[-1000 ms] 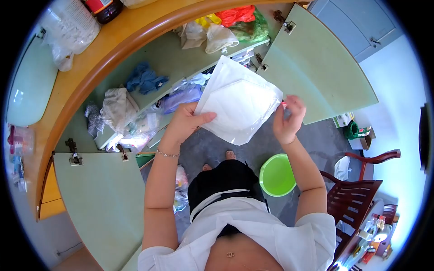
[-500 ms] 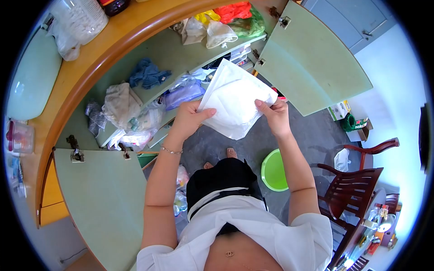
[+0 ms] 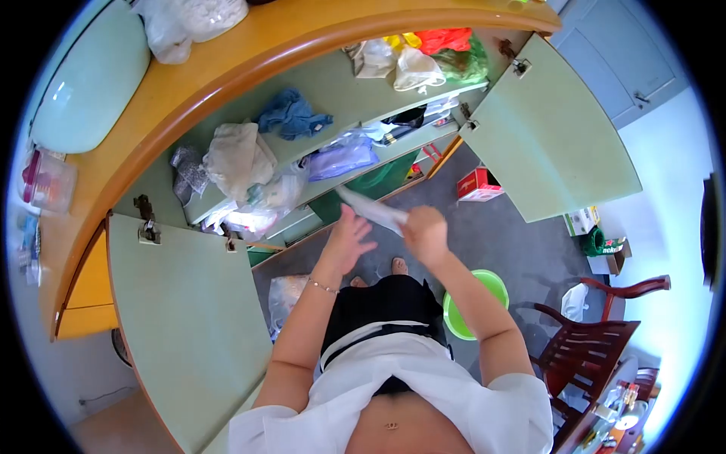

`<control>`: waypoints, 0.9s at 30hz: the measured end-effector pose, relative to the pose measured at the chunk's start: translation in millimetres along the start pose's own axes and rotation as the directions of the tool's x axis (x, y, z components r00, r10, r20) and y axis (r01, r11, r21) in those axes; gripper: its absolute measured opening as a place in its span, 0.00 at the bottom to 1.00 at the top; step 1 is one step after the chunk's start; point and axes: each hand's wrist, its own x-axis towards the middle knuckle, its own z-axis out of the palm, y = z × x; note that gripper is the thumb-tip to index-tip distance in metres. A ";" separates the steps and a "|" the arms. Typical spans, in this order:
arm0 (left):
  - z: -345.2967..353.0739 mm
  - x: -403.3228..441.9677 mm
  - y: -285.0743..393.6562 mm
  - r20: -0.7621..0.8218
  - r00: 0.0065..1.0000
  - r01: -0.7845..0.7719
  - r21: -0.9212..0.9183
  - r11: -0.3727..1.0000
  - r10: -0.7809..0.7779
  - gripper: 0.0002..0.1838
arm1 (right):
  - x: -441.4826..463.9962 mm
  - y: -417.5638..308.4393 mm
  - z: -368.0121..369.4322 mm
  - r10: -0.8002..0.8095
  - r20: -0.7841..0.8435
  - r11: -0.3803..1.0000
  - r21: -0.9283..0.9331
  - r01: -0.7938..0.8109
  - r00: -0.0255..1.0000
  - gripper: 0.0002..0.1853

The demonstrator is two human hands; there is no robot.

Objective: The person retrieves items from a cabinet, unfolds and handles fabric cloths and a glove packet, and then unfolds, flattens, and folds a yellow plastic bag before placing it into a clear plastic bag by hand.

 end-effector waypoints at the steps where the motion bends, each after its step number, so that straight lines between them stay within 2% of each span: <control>1: -0.3 -1.5 4.6 0.075 0.984 0.174 -0.233 0.957 -0.161 0.39 | 3.4 -8.4 5.3 -0.061 0.042 0.997 0.046 0.059 0.997 0.09; 4: -29.1 8.6 3.0 0.062 0.994 0.110 -0.369 0.923 -0.094 0.24 | 14.1 -33.0 9.5 -0.266 0.152 0.947 0.229 0.228 0.952 0.18; 5: -38.9 8.2 1.8 0.000 0.999 0.034 -0.410 0.911 -0.038 0.22 | 25.8 -37.0 3.1 -0.340 0.171 0.910 0.308 0.278 0.925 0.21; 6: -48.0 4.5 5.1 0.016 1.000 0.019 -0.423 0.906 -0.014 0.22 | 37.5 -38.1 1.1 -0.414 0.185 0.864 0.388 0.321 0.891 0.23; 7: -57.8 -0.5 9.4 0.029 1.000 0.002 -0.437 0.899 0.012 0.21 | 48.0 -30.5 4.2 -0.409 0.182 0.826 0.491 0.278 0.894 0.25; 10: -66.7 -21.2 25.0 0.012 0.997 -0.068 -0.427 0.902 0.081 0.20 | 110.0 -6.8 28.7 -0.117 0.056 0.829 0.556 0.067 0.992 0.20; 11: -69.8 -26.2 29.7 0.026 0.993 -0.091 -0.423 0.901 0.112 0.21 | 139.6 -2.8 41.9 -0.120 -0.035 0.870 0.478 0.122 0.992 0.21; 12: -73.2 -32.4 32.1 0.035 0.990 -0.110 -0.419 0.901 0.137 0.21 | 170.3 -2.3 55.4 -0.112 -0.055 0.870 0.477 0.124 0.992 0.23; 15: -75.4 -44.3 36.0 0.029 0.986 -0.128 -0.506 0.853 0.165 0.21 | 237.6 -20.9 101.8 -0.145 -0.116 0.953 0.252 0.170 0.983 0.25; 18: -76.1 -53.6 38.4 0.053 0.980 -0.135 -0.536 0.834 0.192 0.22 | 258.1 -9.2 171.8 -0.291 0.010 0.956 0.051 0.290 0.957 0.24; 21: -72.3 -60.4 40.4 -0.031 0.974 -0.206 -0.526 0.825 0.223 0.24 | 263.5 -1.3 181.3 -0.186 0.016 0.958 0.226 0.177 0.982 0.22; 23: -63.5 -63.5 46.9 -0.015 0.968 -0.218 -0.536 0.816 0.249 0.25 | 260.2 6.0 182.4 0.133 -0.070 0.922 0.374 -0.097 0.989 0.18; 25: -55.6 -61.1 53.9 -0.007 0.965 -0.224 -0.541 0.810 0.262 0.25 | 258.5 18.8 158.7 0.401 -0.183 0.643 0.754 -0.133 0.898 0.14; 27: -48.9 -55.8 57.8 -0.007 0.968 -0.215 -0.542 0.813 0.252 0.26 | 242.6 29.4 115.0 0.569 -0.012 0.169 0.980 -0.102 0.822 0.11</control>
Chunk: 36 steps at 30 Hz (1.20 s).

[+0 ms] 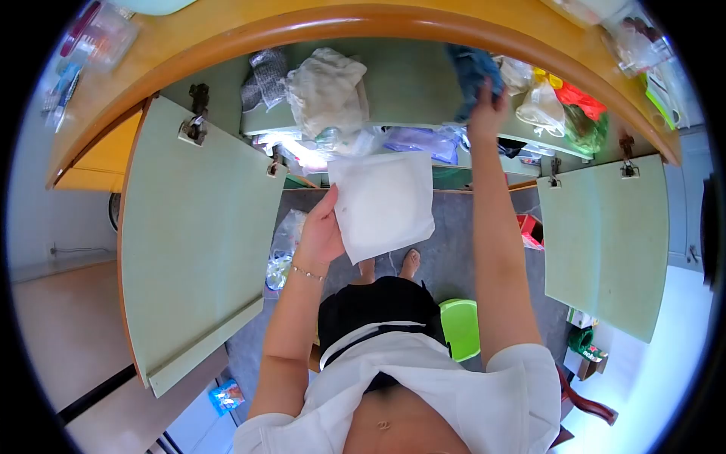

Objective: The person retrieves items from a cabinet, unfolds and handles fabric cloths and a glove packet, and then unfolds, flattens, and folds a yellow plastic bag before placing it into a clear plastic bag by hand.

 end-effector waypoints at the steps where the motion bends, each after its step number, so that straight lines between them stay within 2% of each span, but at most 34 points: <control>1: 3.8 6.7 -1.3 0.025 1.000 0.014 0.005 1.000 -0.014 0.25 | -15.8 -42.5 -12.0 0.067 0.032 0.996 0.055 -0.069 0.997 0.11; 2: 7.9 14.4 -3.8 0.053 0.998 0.031 0.010 0.999 -0.032 0.25 | -26.4 -61.7 -31.9 0.069 0.019 0.993 0.093 -0.070 0.997 0.11; 4: 20.1 31.4 -13.4 0.095 0.992 0.084 0.022 0.996 -0.085 0.25 | -61.0 -100.8 -68.4 0.129 0.067 0.992 -0.023 -0.128 0.989 0.11; 6: 40.3 52.5 -29.8 0.129 0.980 0.148 0.040 0.988 -0.152 0.25 | -100.8 -121.5 -93.0 0.106 0.129 0.927 -0.371 -0.052 0.986 0.11; 7: 50.5 62.6 -41.3 0.193 0.962 0.189 0.027 0.982 -0.191 0.25 | -124.0 -134.2 -89.1 0.052 0.167 0.897 -0.441 0.027 0.985 0.14; 8: 60.5 71.3 -54.6 0.253 0.940 0.235 0.015 0.972 -0.231 0.25 | -135.5 -138.5 -87.5 -0.154 0.318 0.770 -0.555 0.315 0.935 0.15; 9: 70.3 78.2 -68.7 0.310 0.911 0.283 0.004 0.959 -0.270 0.25 | -144.4 -140.5 -85.4 -0.299 0.489 0.556 -0.609 0.566 0.819 0.17; 10: 85.3 81.0 -83.1 0.120 0.944 0.276 0.226 0.934 -0.307 0.29 | -152.9 -132.5 -81.3 -0.301 0.475 0.547 -0.625 0.557 0.827 0.17; 11: 89.9 82.5 -94.5 0.153 0.931 0.293 0.228 0.929 -0.331 0.31 | -159.1 -123.0 -81.0 -0.299 0.460 0.540 -0.641 0.546 0.836 0.18; 13: 95.8 85.9 -111.0 0.219 0.907 0.310 0.229 0.923 -0.359 0.35 | -155.3 -117.1 -86.1 -0.353 0.301 0.535 -0.712 0.455 0.886 0.17; 14: 97.6 82.8 -118.4 0.146 0.922 0.296 0.329 0.897 -0.358 0.38 | -151.1 -115.0 -89.2 -0.375 0.223 0.540 -0.737 0.408 0.900 0.17; 15: 98.1 80.4 -126.7 0.158 0.912 0.314 0.324 0.893 -0.378 0.38 | -143.0 -112.8 -91.9 -0.425 0.137 0.490 -0.797 0.354 0.895 0.17; 17: 101.0 76.4 -143.8 0.190 0.894 0.337 0.309 0.889 -0.405 0.39 | -121.8 -120.8 -100.7 -0.261 -0.041 0.550 -0.828 0.113 0.965 0.17; 18: 104.2 72.0 -149.2 0.121 0.911 0.342 0.307 0.888 -0.393 0.39 | -121.0 -122.6 -105.4 -0.244 -0.037 0.544 -0.833 0.105 0.969 0.16; 20: 103.6 75.9 -145.4 0.192 0.894 0.361 0.230 0.904 -0.406 0.39 | -119.7 -122.0 -110.6 -0.206 -0.024 0.535 -0.840 0.092 0.978 0.16; 21: 103.4 79.4 -140.9 0.229 0.885 0.369 0.189 0.910 -0.406 0.39 | -127.6 -123.9 -109.4 -0.245 0.025 0.497 -0.855 0.147 0.969 0.15; 23: 104.0 87.8 -130.0 0.201 0.898 0.343 0.236 0.909 -0.391 0.39 | -161.9 -130.1 -100.6 -0.307 0.140 0.415 -0.871 0.264 0.942 0.15; 24: 101.8 91.4 -125.2 0.205 0.891 0.341 0.282 0.897 -0.404 0.39 | -174.6 -133.8 -91.3 -0.293 0.142 0.358 -0.901 0.246 0.946 0.15; 25: 100.4 93.4 -122.3 0.211 0.885 0.336 0.328 0.883 -0.415 0.39 | -171.1 -132.1 -91.1 -0.268 0.121 0.362 -0.907 0.216 0.956 0.15; 27: 99.1 86.0 -125.5 0.212 0.896 0.332 0.259 0.907 -0.389 0.40 | -152.2 -125.4 -93.8 -0.219 0.071 0.371 -0.916 0.150 0.973 0.15; 28: 98.4 80.9 -128.8 0.211 0.901 0.333 0.227 0.915 -0.380 0.40 | -137.8 -122.9 -93.7 -0.275 0.037 0.298 -0.947 0.122 0.961 0.15; 29: 97.0 76.8 -129.7 0.206 0.905 0.336 0.193 0.922 -0.373 0.41 | -127.5 -117.5 -96.7 -0.276 0.015 0.349 -0.930 0.115 0.961 0.15; 30: 101.3 74.1 -119.7 0.163 0.909 0.350 0.199 0.915 -0.383 0.40 | -133.0 -116.6 -93.0 -0.264 0.056 0.354 -0.923 0.151 0.963 0.15; 33: 79.2 93.7 -98.8 0.302 0.867 0.363 0.159 0.918 -0.395 0.39 | -176.2 -122.7 -72.0 -0.282 0.266 0.323 -0.878 0.353 0.922 0.14; 34: 74.6 98.1 -91.9 0.298 0.852 0.362 0.256 0.896 -0.429 0.40 | -187.3 -134.4 -61.9 -0.234 0.333 0.344 -0.850 0.398 0.913 0.15; 36: 72.6 90.4 -92.3 0.249 0.875 0.372 0.203 0.906 -0.415 0.40 | -176.5 -123.5 -63.6 -0.204 0.314 0.361 -0.857 0.369 0.927 0.16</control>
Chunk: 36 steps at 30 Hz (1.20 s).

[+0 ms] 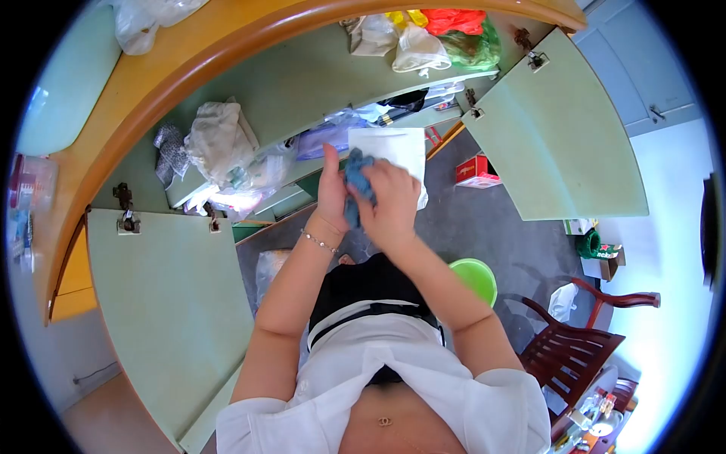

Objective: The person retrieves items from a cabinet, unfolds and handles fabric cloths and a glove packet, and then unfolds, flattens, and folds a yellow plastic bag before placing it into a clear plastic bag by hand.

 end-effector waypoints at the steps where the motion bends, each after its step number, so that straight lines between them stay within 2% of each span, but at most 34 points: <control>1: 7.2 -5.3 -5.4 -0.030 1.000 0.000 -0.029 1.000 -0.001 0.39 | 6.8 6.9 5.0 0.022 0.012 1.000 0.003 -0.022 1.000 0.16; 2: 19.1 -8.7 -14.8 -0.063 0.998 -0.014 -0.111 0.994 0.007 0.37 | 21.2 13.7 9.0 0.001 -0.085 0.997 -0.080 -0.008 0.996 0.16; 3: 20.0 -10.2 -18.5 -0.061 0.998 -0.001 -0.105 0.994 -0.005 0.37 | 38.2 16.6 5.8 0.052 -0.091 0.989 -0.132 -0.064 0.994 0.15; 5: 20.4 -14.5 -23.0 -0.060 0.998 0.024 -0.094 0.995 -0.029 0.36 | 50.9 30.6 15.0 0.141 -0.070 0.990 -0.009 -0.142 0.988 0.16; 6: 13.4 -12.3 -21.4 -0.009 1.000 0.006 -0.140 0.990 -0.008 0.31 | 48.8 34.0 20.1 0.213 -0.062 0.976 0.070 -0.208 0.975 0.15; 8: -10.1 -4.4 -24.6 -0.086 0.996 -0.011 -0.034 0.999 0.008 0.29 | 44.7 42.3 31.0 0.338 -0.025 0.920 0.220 -0.324 0.941 0.15; 9: -13.0 -4.1 -23.4 -0.127 0.992 -0.018 0.019 1.000 0.020 0.28 | 45.1 47.7 33.7 0.463 0.011 0.781 0.468 -0.414 0.886 0.14; 11: -21.2 -9.9 -15.3 -0.107 0.994 -0.005 -0.065 0.998 -0.002 0.26 | 45.9 60.8 33.9 0.639 0.191 0.307 0.825 -0.475 0.745 0.12; 12: -21.1 -14.2 -11.2 -0.099 0.995 0.004 -0.105 0.995 -0.015 0.25 | 50.9 53.6 13.0 0.623 0.360 0.036 0.874 -0.485 0.695 0.11; 13: -17.7 -17.8 -8.0 -0.090 0.996 0.007 -0.092 0.996 -0.016 0.26 | 52.7 53.1 1.0 0.586 0.437 -0.071 0.867 -0.494 0.682 0.11; 15: -10.0 -21.4 -2.1 -0.065 0.998 0.010 -0.067 0.998 -0.015 0.27 | 46.3 56.5 -7.5 0.478 0.411 0.085 0.858 -0.506 0.777 0.11; 17: -11.9 -20.5 -1.8 0.004 1.000 0.009 -0.141 0.990 -0.009 0.27 | 29.4 43.4 -17.2 0.332 0.396 0.505 0.692 -0.516 0.856 0.13; 18: -12.0 -19.0 -1.8 0.041 0.999 0.010 -0.178 0.984 -0.003 0.27 | 18.9 36.8 -16.5 0.062 0.218 0.802 0.570 -0.179 0.974 0.15; 19: -11.2 -18.8 -3.2 -0.006 1.000 -0.006 -0.122 0.993 0.005 0.30 | 9.2 26.0 -14.6 -0.264 0.109 0.914 0.344 0.212 0.958 0.19; 21: -6.4 -19.6 -9.7 -0.097 0.995 -0.023 -0.005 1.000 0.022 0.37 | -5.2 3.1 -14.7 -0.226 0.114 0.974 0.046 0.222 0.967 0.16; 23: 4.7 -20.5 -23.0 -0.139 0.990 0.032 0.044 0.999 -0.025 0.41 | 10.6 20.3 -0.4 -0.017 -0.018 0.999 0.049 0.018 1.000 0.14; 24: 8.7 -22.6 -27.6 -0.165 0.985 0.058 0.067 0.996 -0.047 0.44 | 23.4 30.4 5.6 0.121 -0.036 0.989 0.088 -0.118 0.992 0.14; 27: 6.7 -25.1 -16.3 -0.109 0.992 0.063 0.035 0.997 -0.059 0.46 | 12.3 20.7 11.2 0.061 -0.044 0.998 0.031 -0.059 0.997 0.14; 28: 2.2 -22.5 -13.0 -0.142 0.990 0.020 0.077 0.997 -0.009 0.47 | -1.1 11.3 7.1 0.011 0.133 0.999 0.050 -0.018 0.991 0.13; 29: -9.8 -19.7 -12.6 -0.111 0.994 -0.011 0.053 0.999 0.017 0.47 | -12.7 -12.2 0.4 -0.093 0.018 0.995 0.026 0.093 0.995 0.12; 31: -3.0 -24.6 -16.5 -0.167 0.986 0.001 0.180 0.984 0.029 0.47 | -5.6 1.1 9.9 -0.004 0.037 0.997 0.077 0.001 0.999 0.11; 33: 2.4 -28.8 -25.9 -0.142 0.990 0.020 0.129 0.991 -0.002 0.46 | 13.3 13.7 14.4 0.093 -0.005 0.996 -0.010 -0.093 0.996 0.12; 34: 4.0 -30.0 -28.9 -0.126 0.992 0.032 0.105 0.994 -0.019 0.46 | 22.1 20.6 16.0 0.179 0.009 0.983 0.042 -0.179 0.984 0.12; 36: -9.3 -30.4 -26.1 -0.168 0.986 0.028 0.110 0.994 -0.009 0.47 | 14.1 10.1 11.7 0.048 0.060 0.998 0.033 -0.050 0.997 0.11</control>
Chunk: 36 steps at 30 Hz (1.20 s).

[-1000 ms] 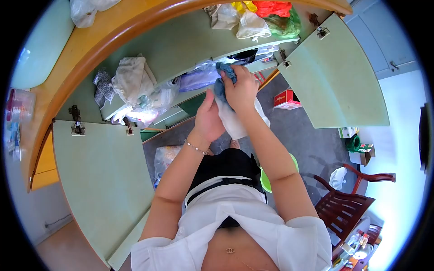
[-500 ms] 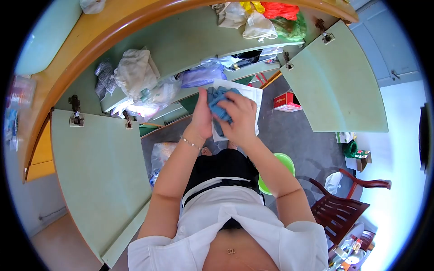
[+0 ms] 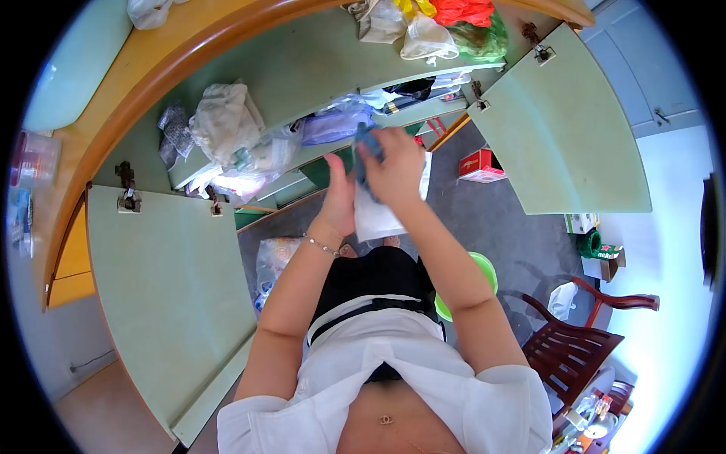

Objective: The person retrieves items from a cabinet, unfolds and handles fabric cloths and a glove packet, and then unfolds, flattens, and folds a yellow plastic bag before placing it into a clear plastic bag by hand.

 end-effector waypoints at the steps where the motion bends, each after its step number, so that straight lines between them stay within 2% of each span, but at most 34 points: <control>1: -2.6 2.2 3.7 -0.018 1.000 -0.006 0.005 1.000 0.006 0.47 | -4.5 -10.1 -1.7 -0.069 0.025 0.998 -0.006 0.069 0.997 0.11; 2: -3.1 4.4 5.0 0.037 0.992 -0.125 0.075 0.989 0.123 0.46 | -12.4 -24.5 -3.7 -0.136 -0.025 0.991 -0.020 0.135 0.990 0.10; 5: 7.3 -4.7 3.0 -0.097 0.995 0.015 0.084 0.996 -0.007 0.41 | 1.9 -10.7 0.6 -0.036 0.052 0.996 -0.080 0.040 0.998 0.11; 6: 2.0 -1.7 -3.7 -0.053 0.998 -0.030 0.112 0.993 0.037 0.34 | 9.2 -6.5 2.5 0.017 0.051 0.991 -0.132 -0.010 0.999 0.13; 8: -9.1 -1.9 -9.5 -0.051 0.996 -0.059 0.171 0.984 0.069 0.31 | 21.3 18.4 7.6 0.158 0.044 0.972 -0.181 -0.148 0.986 0.15; 9: -12.0 -4.5 -10.6 -0.051 0.995 -0.076 0.198 0.977 0.087 0.30 | 27.4 45.9 10.4 0.259 -0.009 0.957 -0.129 -0.258 0.966 0.19; 10: 3.0 -16.3 -2.2 0.036 0.987 -0.157 0.135 0.978 0.154 0.29 | 33.8 64.4 1.3 0.387 -0.047 0.914 -0.108 -0.390 0.921 0.22; 11: -0.3 -17.8 2.9 0.079 0.985 -0.158 0.102 0.982 0.150 0.30 | 38.3 87.7 -6.2 0.491 -0.051 0.871 0.012 -0.491 0.870 0.24; 12: -5.1 -21.5 7.8 0.118 0.982 -0.156 0.066 0.986 0.147 0.30 | 38.6 110.1 -9.2 0.619 -0.027 0.766 0.240 -0.596 0.785 0.24; 13: -7.8 -23.8 10.2 0.155 0.977 -0.153 0.028 0.988 0.147 0.30 | 40.2 99.6 -30.4 0.580 0.175 0.633 0.519 -0.575 0.796 0.22; 15: -4.6 -23.2 11.5 0.148 0.976 -0.171 0.061 0.983 0.161 0.29 | 33.4 61.7 -49.8 0.537 0.267 0.527 0.634 -0.565 0.800 0.20; 17: 2.5 -17.2 7.7 0.147 0.977 -0.173 0.101 0.980 0.157 0.28 | 14.6 11.7 -48.0 0.398 0.103 0.834 0.374 -0.406 0.912 0.18; 18: -4.4 -13.9 1.9 0.092 0.987 -0.140 0.108 0.984 0.130 0.26 | 2.1 -7.7 -38.4 0.120 -0.013 0.959 0.259 -0.113 0.993 0.16; 19: -11.5 -11.0 -4.0 0.037 0.994 -0.106 0.115 0.988 0.103 0.25 | -5.3 -19.5 -31.2 -0.181 -0.085 0.976 0.106 0.190 0.980 0.15; 20: -8.5 -8.9 -5.0 0.072 0.991 -0.123 0.084 0.989 0.117 0.21 | -7.4 -18.8 -27.4 -0.091 -0.088 0.987 0.125 0.101 0.992 0.15; 22: -4.7 -11.7 -9.5 0.031 0.996 -0.091 0.126 0.988 0.088 0.23 | -6.6 -9.6 -14.8 0.080 -0.088 0.983 0.174 -0.064 0.993 0.14; 23: -4.0 -13.1 -10.8 0.007 0.997 -0.081 0.144 0.986 0.081 0.23 | -2.8 0.0 -11.8 0.102 -0.146 0.991 0.104 -0.088 0.984 0.13; 24: -9.4 -17.4 -10.3 0.129 0.989 -0.080 0.049 0.996 0.073 0.27 | -1.5 14.4 -9.4 0.131 -0.201 0.991 0.036 -0.126 0.971 0.12; 25: 5.4 -26.6 -2.6 0.163 0.972 -0.184 0.097 0.978 0.167 0.30 | -0.6 41.8 -3.4 0.228 -0.185 0.974 0.027 -0.227 0.956 0.13; 26: 16.0 -34.1 6.5 0.182 0.961 -0.220 0.057 0.974 0.207 0.30 | -0.2 76.4 0.5 0.463 -0.023 0.886 0.056 -0.461 0.886 0.16; 27: 20.0 -39.2 15.4 0.199 0.946 -0.262 0.014 0.965 0.254 0.30 | 0.4 101.4 -5.6 0.671 0.179 0.650 0.325 -0.687 0.720 0.17; 28: 17.3 -39.9 22.7 0.220 0.935 -0.285 -0.009 0.958 0.280 0.29 | 1.8 101.7 -15.2 0.634 0.114 0.621 0.515 -0.591 0.765 0.16; 29: 13.8 -39.4 26.6 0.226 0.927 -0.300 -0.036 0.953 0.301 0.29 | 2.4 102.4 -25.7 0.682 0.118 0.474 0.680 -0.559 0.722 0.14; 31: 4.8 -38.3 30.7 0.226 0.923 -0.304 -0.074 0.950 0.312 0.29 | 7.9 74.7 -54.2 0.657 0.195 0.286 0.829 -0.480 0.728 0.13; 33: 6.0 -32.7 29.5 0.265 0.907 -0.312 -0.094 0.945 0.326 0.28 | 7.7 23.1 -76.9 0.589 0.250 0.433 0.706 -0.561 0.769 0.13; 34: 8.3 -28.0 26.4 0.288 0.898 -0.314 -0.109 0.943 0.333 0.28 | -3.0 10.2 -64.3 0.436 0.001 0.727 0.589 -0.353 0.900 0.13; 35: 10.4 -23.2 22.2 0.277 0.902 -0.310 -0.120 0.943 0.331 0.28 | -12.5 -3.4 -48.6 0.195 -0.199 0.922 0.372 -0.111 0.960 0.13; 36: 12.2 -18.4 17.5 0.265 0.906 -0.305 -0.131 0.943 0.330 0.28 | -19.3 -20.7 -36.0 0.068 -0.137 0.956 0.293 -0.025 0.988 0.14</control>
